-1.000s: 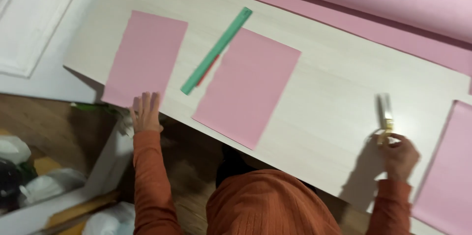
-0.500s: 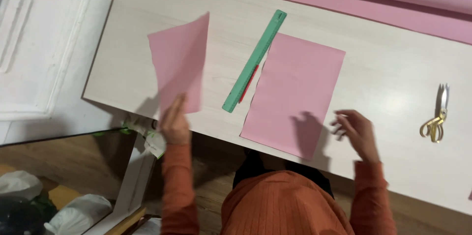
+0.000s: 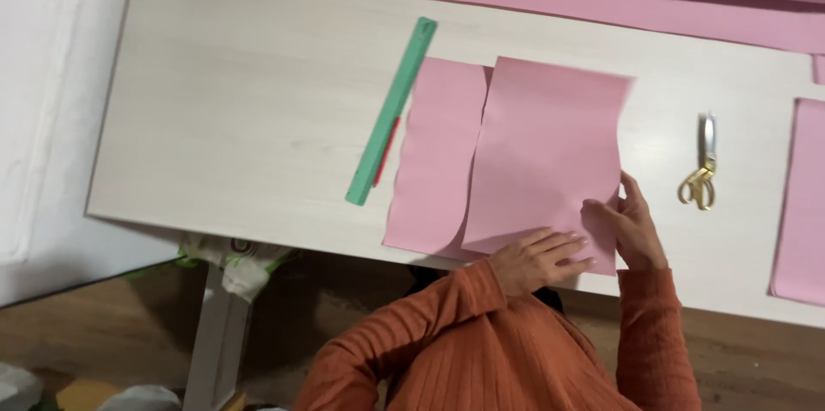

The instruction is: Cutting and measuring pieces of pink material from a large roll on a workshop table.

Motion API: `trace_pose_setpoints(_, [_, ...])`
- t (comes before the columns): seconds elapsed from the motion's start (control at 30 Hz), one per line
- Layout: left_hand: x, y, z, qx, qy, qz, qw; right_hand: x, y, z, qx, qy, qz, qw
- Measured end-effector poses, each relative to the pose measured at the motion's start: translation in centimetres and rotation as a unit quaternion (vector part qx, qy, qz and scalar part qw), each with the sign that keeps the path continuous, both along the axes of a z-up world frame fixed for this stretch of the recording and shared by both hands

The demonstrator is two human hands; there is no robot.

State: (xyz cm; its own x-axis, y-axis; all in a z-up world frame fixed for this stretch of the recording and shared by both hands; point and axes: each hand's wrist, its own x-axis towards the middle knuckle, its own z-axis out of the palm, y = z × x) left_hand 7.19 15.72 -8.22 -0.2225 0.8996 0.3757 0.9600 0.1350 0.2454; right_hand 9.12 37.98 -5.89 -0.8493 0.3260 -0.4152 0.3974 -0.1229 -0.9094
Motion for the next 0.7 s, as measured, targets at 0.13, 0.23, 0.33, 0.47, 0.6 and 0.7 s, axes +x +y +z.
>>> trace_pose_setpoints(0.13, [-2.4,-1.2,0.9,-0.064,-0.037,-0.044,0.996,1.4,2.2,-0.3,0.045,-0.115,-0.027,0.992])
trace_pose_setpoints(0.23, [-6.1,-5.0,0.8,-0.17,-0.189,0.037,0.966,2.4,3.1,-1.0,0.071,-0.128,-0.033,0.989])
trace_pose_setpoints(0.33, [-9.6,-10.2,-2.8,-0.071,-0.032,0.173,0.982,3.0,3.7,-2.0,0.097,-0.102,-0.04,0.989])
trace_pose_setpoints(0.47, [-12.4,-15.6,0.6,-0.127,-0.092,0.324,0.933,3.4,3.9,-2.7,0.116,-0.088,-0.054,0.988])
trace_pose_setpoints(0.6, [-12.4,-17.6,-0.5,-0.134,-0.117,0.353,0.919,3.6,4.5,-3.3,0.152,-0.072,-0.036,0.985])
trace_pose_setpoints(0.7, [-12.4,-17.2,0.0,-0.131,-0.121,0.367,0.913,4.0,5.3,-4.7,0.187,-0.092,-0.025,0.978])
